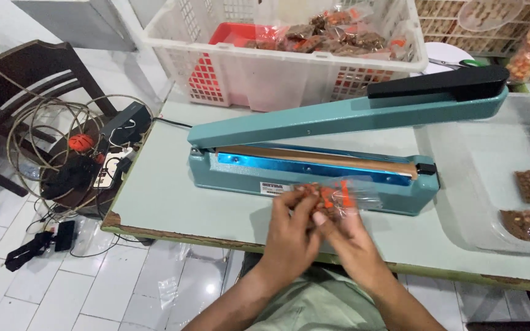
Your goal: The person seals small plastic bags containing food items using a heat sealer, placing each sealed bag into a larger plastic container.
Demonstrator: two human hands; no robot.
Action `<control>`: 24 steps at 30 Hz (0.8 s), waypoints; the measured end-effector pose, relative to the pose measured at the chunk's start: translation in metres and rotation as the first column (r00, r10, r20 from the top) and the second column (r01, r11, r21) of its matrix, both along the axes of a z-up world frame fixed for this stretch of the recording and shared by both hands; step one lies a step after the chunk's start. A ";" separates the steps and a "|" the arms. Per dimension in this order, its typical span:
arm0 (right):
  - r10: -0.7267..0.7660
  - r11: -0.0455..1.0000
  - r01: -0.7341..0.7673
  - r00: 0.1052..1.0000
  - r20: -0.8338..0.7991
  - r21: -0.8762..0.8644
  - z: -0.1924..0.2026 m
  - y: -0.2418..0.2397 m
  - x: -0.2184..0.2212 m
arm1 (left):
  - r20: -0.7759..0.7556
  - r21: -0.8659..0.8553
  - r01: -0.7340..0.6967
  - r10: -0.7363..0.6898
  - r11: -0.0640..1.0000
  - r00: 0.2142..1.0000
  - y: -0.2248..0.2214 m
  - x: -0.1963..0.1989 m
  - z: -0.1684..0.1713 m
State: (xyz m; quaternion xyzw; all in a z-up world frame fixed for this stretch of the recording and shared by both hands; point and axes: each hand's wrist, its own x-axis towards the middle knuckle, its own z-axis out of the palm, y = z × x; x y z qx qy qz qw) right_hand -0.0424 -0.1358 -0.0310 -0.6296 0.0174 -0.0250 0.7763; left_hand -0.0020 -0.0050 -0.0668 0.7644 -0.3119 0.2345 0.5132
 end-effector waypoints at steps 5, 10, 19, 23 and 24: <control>-0.037 0.991 0.046 0.997 -0.073 0.126 -0.018 -0.027 0.006 | -0.039 0.009 0.080 -0.080 0.997 0.996 0.008 -0.007 -0.002; 0.085 0.994 -0.088 0.995 0.054 0.058 -0.024 -0.038 0.015 | -0.367 -0.216 0.246 -0.312 0.945 0.876 0.020 0.020 -0.015; 0.035 0.997 -0.035 0.999 -0.007 0.064 -0.062 -0.043 0.017 | -0.488 -0.511 0.290 -0.550 0.809 0.678 0.008 0.037 -0.030; 0.016 1.000 -0.016 1.000 0.012 0.020 -0.056 -0.043 0.012 | -0.485 -0.483 0.361 -0.587 0.798 0.648 0.011 0.037 -0.030; 0.012 1.000 -0.012 1.000 0.009 0.014 -0.058 -0.043 0.011 | -0.485 -0.455 0.376 -0.579 0.807 0.655 0.011 0.037 -0.034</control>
